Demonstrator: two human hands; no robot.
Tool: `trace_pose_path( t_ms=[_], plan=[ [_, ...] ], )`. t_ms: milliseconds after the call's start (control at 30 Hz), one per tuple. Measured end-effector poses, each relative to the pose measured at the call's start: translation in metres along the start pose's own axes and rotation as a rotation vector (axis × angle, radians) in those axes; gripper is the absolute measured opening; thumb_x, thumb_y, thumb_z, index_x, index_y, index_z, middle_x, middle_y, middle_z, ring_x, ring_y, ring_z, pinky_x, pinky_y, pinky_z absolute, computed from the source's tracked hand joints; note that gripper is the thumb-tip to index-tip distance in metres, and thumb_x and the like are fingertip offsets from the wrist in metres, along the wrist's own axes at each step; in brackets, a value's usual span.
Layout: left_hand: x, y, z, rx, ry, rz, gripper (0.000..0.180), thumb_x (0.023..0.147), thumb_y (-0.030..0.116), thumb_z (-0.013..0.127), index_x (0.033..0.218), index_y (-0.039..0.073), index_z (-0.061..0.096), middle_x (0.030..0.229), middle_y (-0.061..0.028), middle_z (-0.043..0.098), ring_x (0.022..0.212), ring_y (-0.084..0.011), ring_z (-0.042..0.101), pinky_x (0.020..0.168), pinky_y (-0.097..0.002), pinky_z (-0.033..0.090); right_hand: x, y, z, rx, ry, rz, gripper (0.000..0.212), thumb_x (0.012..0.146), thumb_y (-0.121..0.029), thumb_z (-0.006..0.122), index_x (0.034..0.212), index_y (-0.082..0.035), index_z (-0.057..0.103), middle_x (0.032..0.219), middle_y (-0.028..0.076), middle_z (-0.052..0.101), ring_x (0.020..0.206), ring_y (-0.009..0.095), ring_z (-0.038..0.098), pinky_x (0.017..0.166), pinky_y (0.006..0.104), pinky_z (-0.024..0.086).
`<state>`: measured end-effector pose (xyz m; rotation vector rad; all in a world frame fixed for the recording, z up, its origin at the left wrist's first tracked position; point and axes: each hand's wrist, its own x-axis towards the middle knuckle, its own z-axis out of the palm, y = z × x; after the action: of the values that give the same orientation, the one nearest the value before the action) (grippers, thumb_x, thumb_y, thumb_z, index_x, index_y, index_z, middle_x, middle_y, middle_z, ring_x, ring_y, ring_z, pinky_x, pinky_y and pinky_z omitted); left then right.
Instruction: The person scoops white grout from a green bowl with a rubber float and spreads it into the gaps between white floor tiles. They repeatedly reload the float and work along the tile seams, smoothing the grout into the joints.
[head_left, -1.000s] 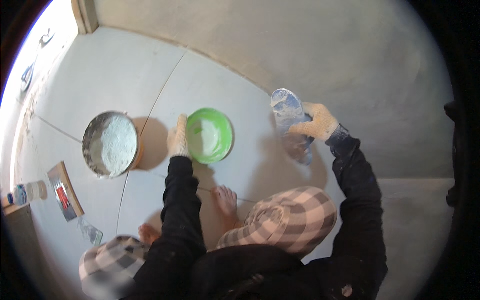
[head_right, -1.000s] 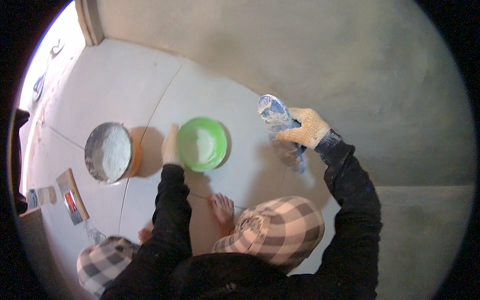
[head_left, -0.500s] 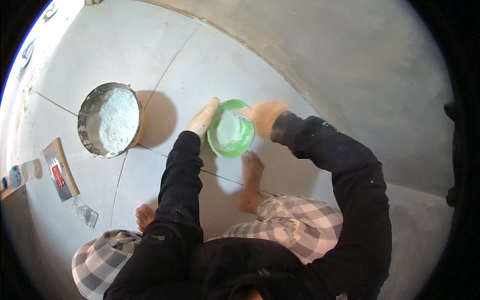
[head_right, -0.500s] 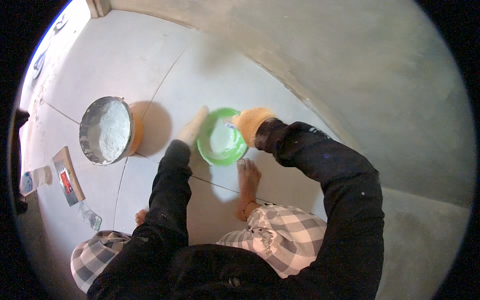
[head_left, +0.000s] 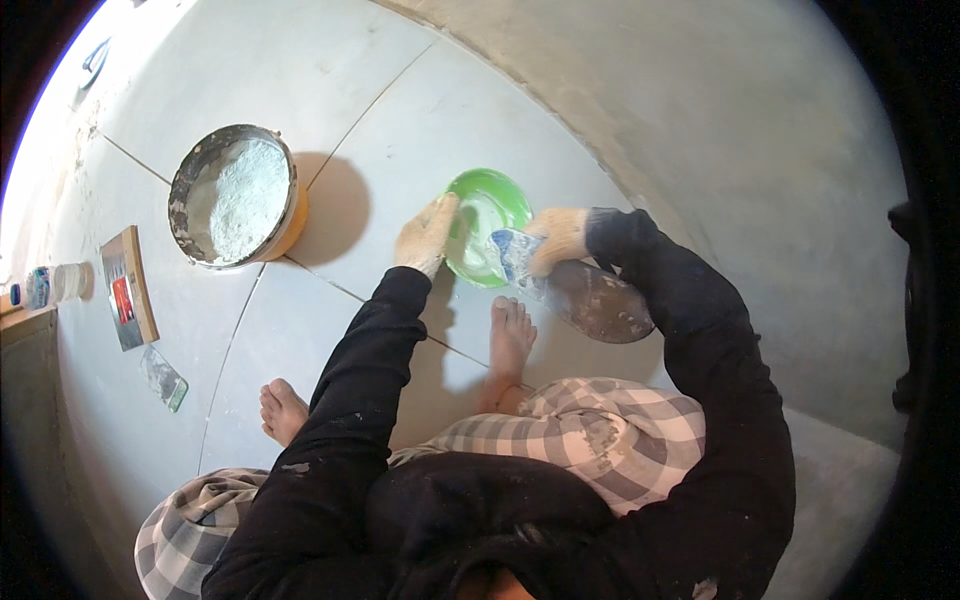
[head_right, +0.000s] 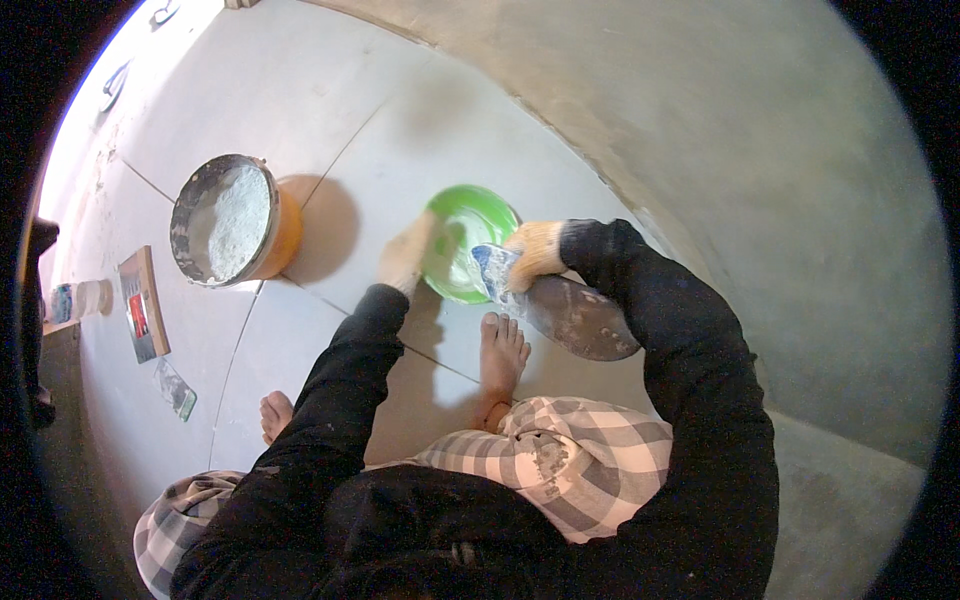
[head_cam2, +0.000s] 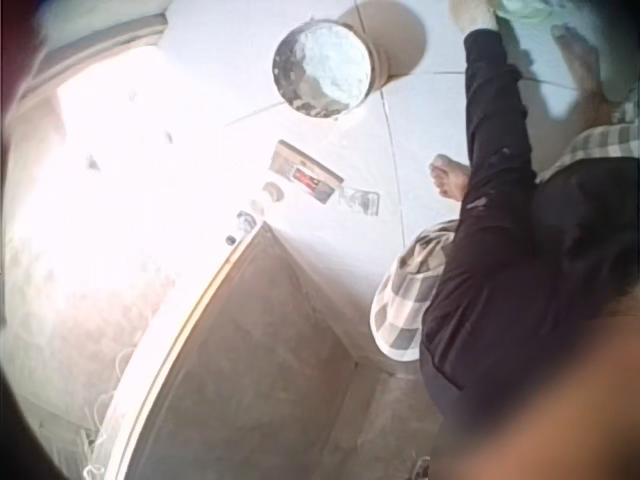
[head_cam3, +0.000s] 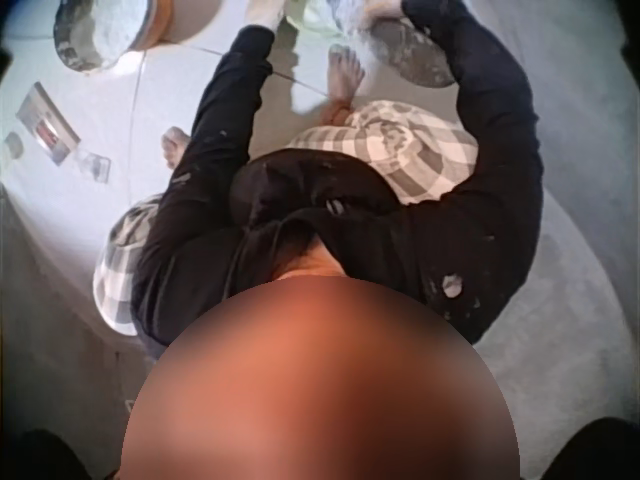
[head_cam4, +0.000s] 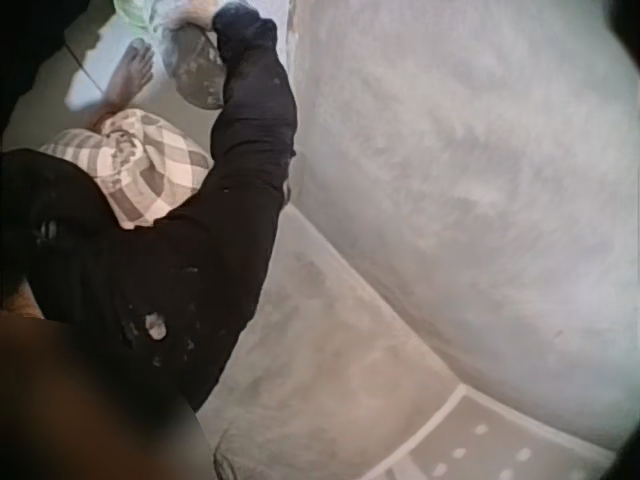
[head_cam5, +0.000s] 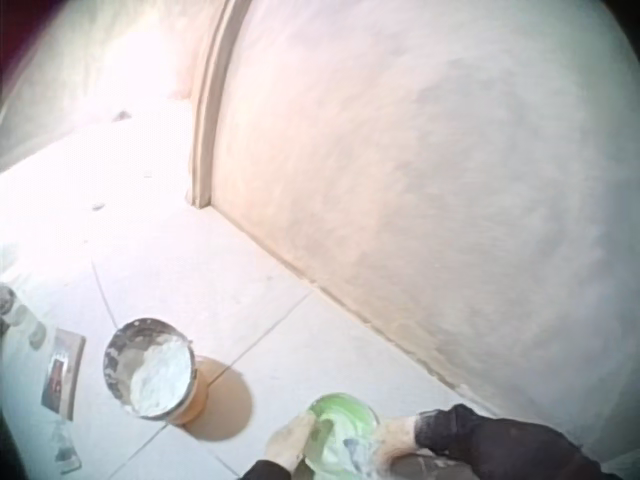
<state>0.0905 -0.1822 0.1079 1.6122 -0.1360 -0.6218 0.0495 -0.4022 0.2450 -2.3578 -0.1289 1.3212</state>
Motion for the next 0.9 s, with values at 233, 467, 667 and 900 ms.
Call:
trace_pose_path(
  t_ms=[233,467,667,900],
  plan=[
    [0.014,0.012,-0.005,-0.132,0.124,0.084,0.062,0.102,0.050,0.052,0.147,0.006,0.053,0.138,-0.0163,0.063,0.127,-0.0256,0.058,0.108,-0.0359,0.042,-0.075,0.026,0.014,0.560,0.330,0.066,0.046,0.083,-0.031,0.077,0.118,-0.002,0.071,0.105,0.010,0.074,0.090,0.017,0.068,0.078,0.0347,0.055],
    [0.017,0.027,0.014,-0.010,0.134,0.264,0.063,0.099,0.047,0.059,0.148,0.007,0.053,0.139,-0.0190,0.061,0.127,-0.0264,0.058,0.108,-0.0367,0.043,-0.077,0.053,0.031,0.398,0.633,-0.125,0.039,0.084,-0.036,0.072,0.105,-0.002,0.073,0.090,0.014,0.074,0.081,0.017,0.068,0.072,0.0364,0.054],
    [0.010,0.037,0.039,0.269,0.081,0.334,0.063,0.095,0.043,0.063,0.149,0.011,0.052,0.123,-0.0236,0.062,0.115,-0.0331,0.060,0.104,-0.0390,0.046,0.005,0.050,0.013,-0.037,0.629,0.201,0.038,0.079,-0.041,0.069,0.092,-0.006,0.075,0.081,0.023,0.069,0.072,0.038,0.067,0.069,0.0442,0.052],
    [0.015,0.024,0.042,0.207,0.221,0.307,0.058,0.098,0.036,0.061,0.148,0.007,0.052,0.128,-0.0246,0.060,0.116,-0.0319,0.059,0.105,-0.0394,0.045,0.013,0.075,0.030,0.255,0.512,-0.244,0.043,0.081,-0.042,0.072,0.097,-0.002,0.074,0.081,0.017,0.071,0.073,0.023,0.067,0.068,0.0371,0.053]
  ],
)
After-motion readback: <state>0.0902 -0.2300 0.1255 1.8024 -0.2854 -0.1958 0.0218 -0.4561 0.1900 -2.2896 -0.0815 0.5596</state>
